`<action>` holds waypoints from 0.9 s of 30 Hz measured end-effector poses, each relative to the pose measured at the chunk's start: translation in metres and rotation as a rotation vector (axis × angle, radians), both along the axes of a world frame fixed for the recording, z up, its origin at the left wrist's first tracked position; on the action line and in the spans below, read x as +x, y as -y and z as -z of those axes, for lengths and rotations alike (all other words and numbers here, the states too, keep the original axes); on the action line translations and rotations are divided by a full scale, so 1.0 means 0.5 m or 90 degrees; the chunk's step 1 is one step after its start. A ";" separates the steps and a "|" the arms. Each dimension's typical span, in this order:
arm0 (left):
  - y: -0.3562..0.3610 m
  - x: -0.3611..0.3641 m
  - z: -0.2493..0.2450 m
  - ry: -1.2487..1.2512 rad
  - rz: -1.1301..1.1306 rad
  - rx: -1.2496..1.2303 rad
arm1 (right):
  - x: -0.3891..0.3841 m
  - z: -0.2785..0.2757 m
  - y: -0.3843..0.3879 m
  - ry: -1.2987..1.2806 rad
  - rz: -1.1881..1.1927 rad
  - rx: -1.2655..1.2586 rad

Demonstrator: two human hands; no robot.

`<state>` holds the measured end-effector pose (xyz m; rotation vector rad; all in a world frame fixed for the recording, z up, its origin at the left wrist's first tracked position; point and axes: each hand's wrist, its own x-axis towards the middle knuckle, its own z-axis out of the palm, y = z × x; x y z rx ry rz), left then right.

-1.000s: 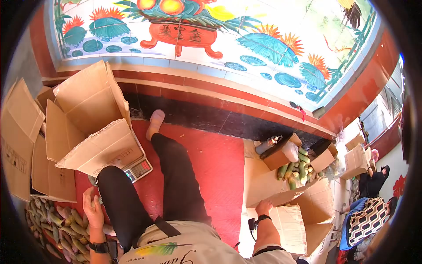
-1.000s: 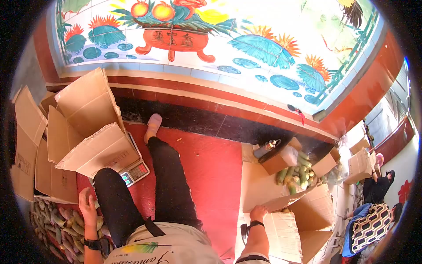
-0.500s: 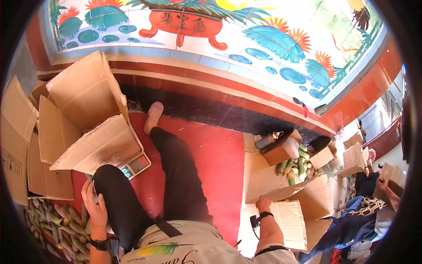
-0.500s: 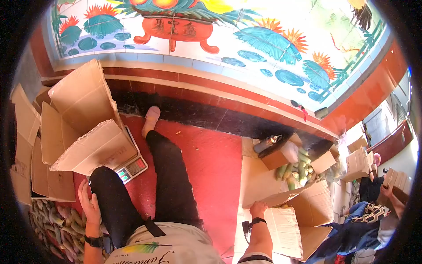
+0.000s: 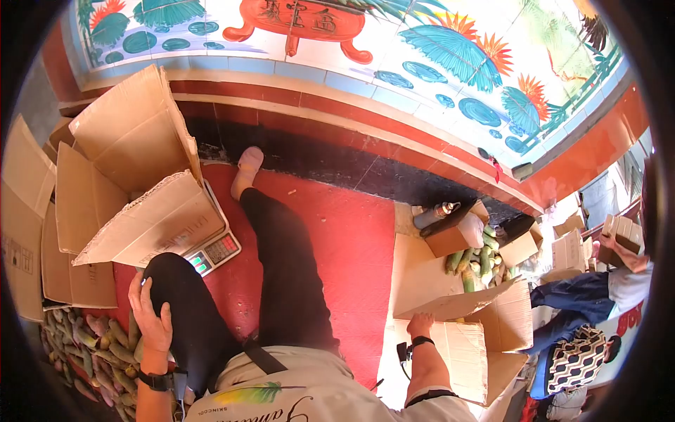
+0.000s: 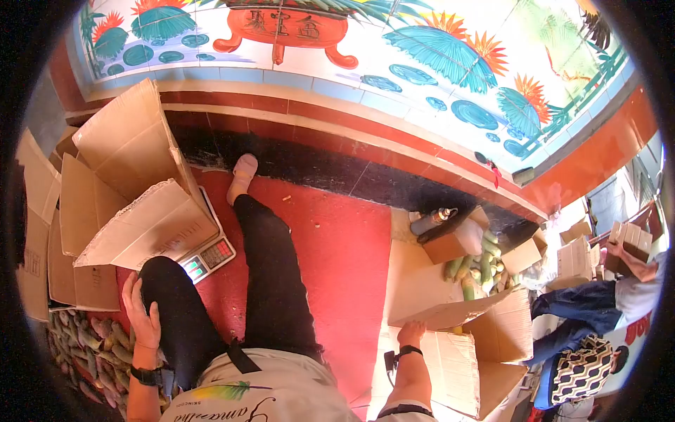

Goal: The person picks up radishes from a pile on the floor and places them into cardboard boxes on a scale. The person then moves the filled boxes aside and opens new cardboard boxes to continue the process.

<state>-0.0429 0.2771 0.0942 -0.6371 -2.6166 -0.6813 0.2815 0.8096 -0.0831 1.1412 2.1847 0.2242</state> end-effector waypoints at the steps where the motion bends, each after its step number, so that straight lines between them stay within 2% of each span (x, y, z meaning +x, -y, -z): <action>1: 0.003 0.000 -0.002 -0.003 -0.002 0.000 | 0.010 0.002 0.006 0.035 -0.041 0.027; 3: 0.007 -0.004 -0.009 0.000 -0.012 -0.004 | 0.038 0.012 0.007 0.078 -0.083 0.052; 6: 0.020 -0.008 -0.013 -0.006 -0.029 -0.017 | 0.065 0.023 -0.001 0.058 -0.109 0.077; 12: 0.020 -0.011 -0.023 -0.021 -0.031 -0.024 | 0.074 0.023 -0.002 0.063 -0.087 0.051; 14: 0.019 -0.011 -0.023 -0.017 -0.037 -0.033 | 0.108 0.055 -0.021 -0.058 -0.133 0.092; 18: 0.021 -0.015 -0.023 -0.011 -0.039 -0.034 | 0.080 -0.002 -0.022 0.026 -0.140 0.053; 20: 0.029 -0.020 -0.018 -0.024 -0.032 -0.044 | 0.075 -0.014 -0.037 0.098 -0.108 0.034; 23: 0.044 -0.021 -0.018 -0.031 -0.035 -0.049 | 0.119 0.001 -0.109 0.084 -0.078 0.040; 24: 0.049 -0.021 -0.015 -0.024 -0.045 -0.025 | 0.088 -0.046 -0.112 0.151 -0.047 -0.002; 25: 0.058 -0.022 -0.011 -0.022 -0.045 -0.023 | 0.093 -0.046 -0.129 0.153 -0.047 0.000; 27: 0.078 -0.021 -0.008 -0.048 -0.068 -0.048 | 0.097 -0.022 -0.192 0.039 0.043 -0.023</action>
